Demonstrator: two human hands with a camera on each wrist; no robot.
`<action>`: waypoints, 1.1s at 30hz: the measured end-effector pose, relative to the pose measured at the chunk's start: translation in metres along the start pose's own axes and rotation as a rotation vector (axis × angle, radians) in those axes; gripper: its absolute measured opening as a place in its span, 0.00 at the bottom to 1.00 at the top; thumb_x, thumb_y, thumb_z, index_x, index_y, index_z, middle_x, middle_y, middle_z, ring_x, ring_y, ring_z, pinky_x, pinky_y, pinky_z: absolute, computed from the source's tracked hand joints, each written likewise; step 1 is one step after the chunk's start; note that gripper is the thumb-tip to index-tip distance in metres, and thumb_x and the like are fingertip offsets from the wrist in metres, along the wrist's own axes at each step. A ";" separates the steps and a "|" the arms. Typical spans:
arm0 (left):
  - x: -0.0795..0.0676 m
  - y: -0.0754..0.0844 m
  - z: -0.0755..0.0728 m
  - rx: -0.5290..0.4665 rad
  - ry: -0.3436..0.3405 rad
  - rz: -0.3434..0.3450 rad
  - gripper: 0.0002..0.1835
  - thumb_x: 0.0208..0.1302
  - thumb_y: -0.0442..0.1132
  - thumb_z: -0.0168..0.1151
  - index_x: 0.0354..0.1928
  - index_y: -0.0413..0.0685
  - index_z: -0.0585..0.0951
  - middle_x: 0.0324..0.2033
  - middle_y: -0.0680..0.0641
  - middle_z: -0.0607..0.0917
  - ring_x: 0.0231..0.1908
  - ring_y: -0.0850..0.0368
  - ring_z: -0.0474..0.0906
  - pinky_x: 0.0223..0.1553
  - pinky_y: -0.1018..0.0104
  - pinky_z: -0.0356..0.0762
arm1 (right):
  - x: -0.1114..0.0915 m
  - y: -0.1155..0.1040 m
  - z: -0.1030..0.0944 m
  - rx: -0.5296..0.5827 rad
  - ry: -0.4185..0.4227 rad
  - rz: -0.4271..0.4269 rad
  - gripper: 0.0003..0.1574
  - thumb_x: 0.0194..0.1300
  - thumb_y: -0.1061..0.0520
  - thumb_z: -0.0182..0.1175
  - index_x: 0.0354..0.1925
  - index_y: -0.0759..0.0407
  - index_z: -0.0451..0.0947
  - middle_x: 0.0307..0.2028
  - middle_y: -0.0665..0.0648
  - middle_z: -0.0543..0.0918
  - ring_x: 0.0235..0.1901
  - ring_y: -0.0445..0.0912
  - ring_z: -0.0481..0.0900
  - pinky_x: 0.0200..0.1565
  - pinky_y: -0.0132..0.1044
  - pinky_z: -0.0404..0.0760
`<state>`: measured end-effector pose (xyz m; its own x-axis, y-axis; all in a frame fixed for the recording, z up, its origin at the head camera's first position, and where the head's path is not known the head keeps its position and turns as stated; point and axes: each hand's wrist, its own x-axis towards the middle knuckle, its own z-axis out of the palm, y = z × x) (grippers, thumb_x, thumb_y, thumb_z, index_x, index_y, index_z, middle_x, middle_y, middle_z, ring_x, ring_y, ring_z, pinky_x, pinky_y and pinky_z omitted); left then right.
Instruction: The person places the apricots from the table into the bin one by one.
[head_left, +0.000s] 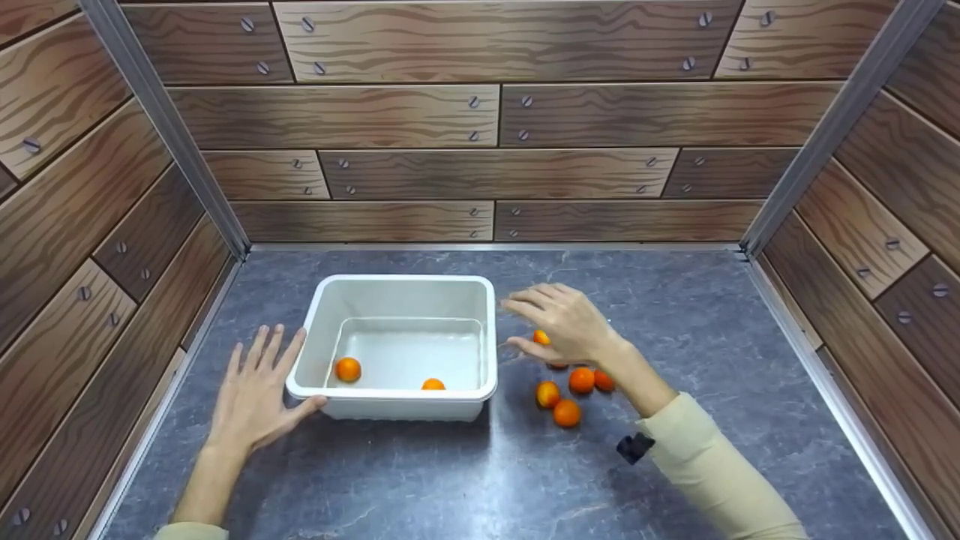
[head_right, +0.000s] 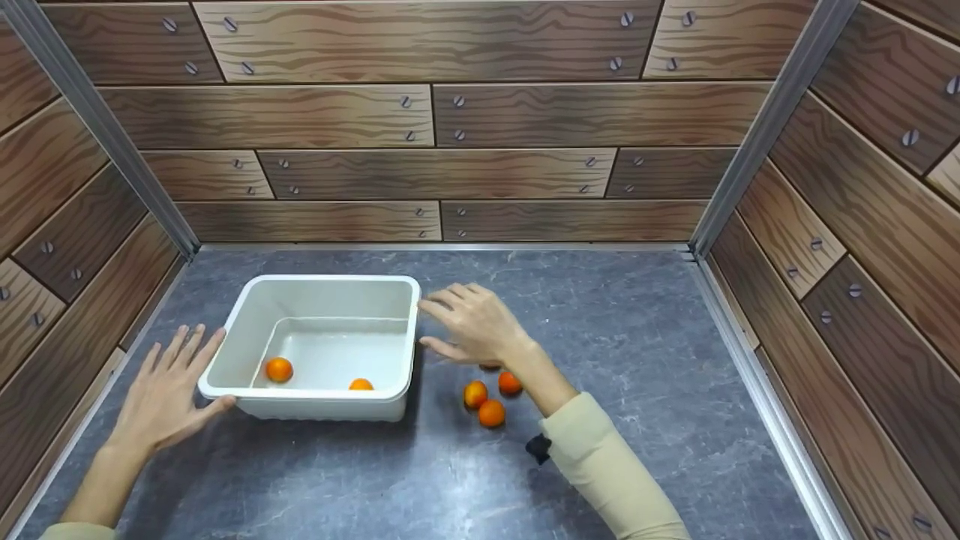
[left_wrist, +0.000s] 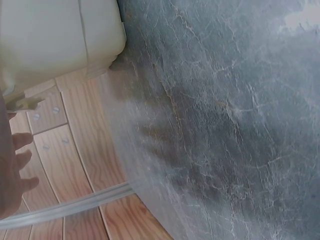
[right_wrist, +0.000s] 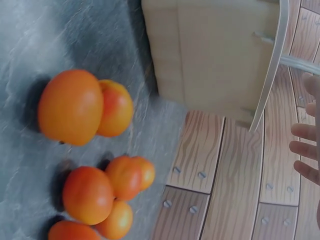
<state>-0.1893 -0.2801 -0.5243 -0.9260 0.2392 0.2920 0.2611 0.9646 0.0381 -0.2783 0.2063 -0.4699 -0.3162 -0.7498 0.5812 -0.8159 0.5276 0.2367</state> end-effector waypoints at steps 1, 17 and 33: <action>0.000 0.000 0.000 -0.002 -0.002 0.000 0.58 0.58 0.80 0.56 0.83 0.52 0.60 0.80 0.33 0.64 0.82 0.32 0.56 0.81 0.29 0.51 | -0.003 0.001 0.000 -0.003 0.000 0.005 0.35 0.60 0.39 0.74 0.58 0.57 0.85 0.51 0.57 0.91 0.47 0.54 0.90 0.50 0.48 0.91; 0.000 0.002 -0.001 -0.012 -0.002 -0.013 0.58 0.58 0.79 0.58 0.83 0.52 0.60 0.80 0.33 0.64 0.81 0.32 0.57 0.80 0.29 0.52 | -0.043 0.014 0.012 -0.013 -0.097 0.106 0.34 0.64 0.38 0.70 0.61 0.55 0.83 0.51 0.56 0.91 0.48 0.53 0.89 0.50 0.49 0.90; -0.001 0.002 0.000 -0.011 0.008 -0.006 0.58 0.58 0.78 0.58 0.83 0.52 0.61 0.80 0.33 0.64 0.81 0.32 0.57 0.81 0.30 0.52 | -0.065 0.019 0.034 -0.022 -0.270 0.243 0.36 0.64 0.37 0.70 0.64 0.52 0.82 0.54 0.57 0.90 0.53 0.57 0.88 0.56 0.56 0.88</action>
<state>-0.1878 -0.2786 -0.5247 -0.9254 0.2324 0.2995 0.2586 0.9647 0.0505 -0.2896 0.2512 -0.5297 -0.6183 -0.6788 0.3962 -0.6918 0.7092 0.1354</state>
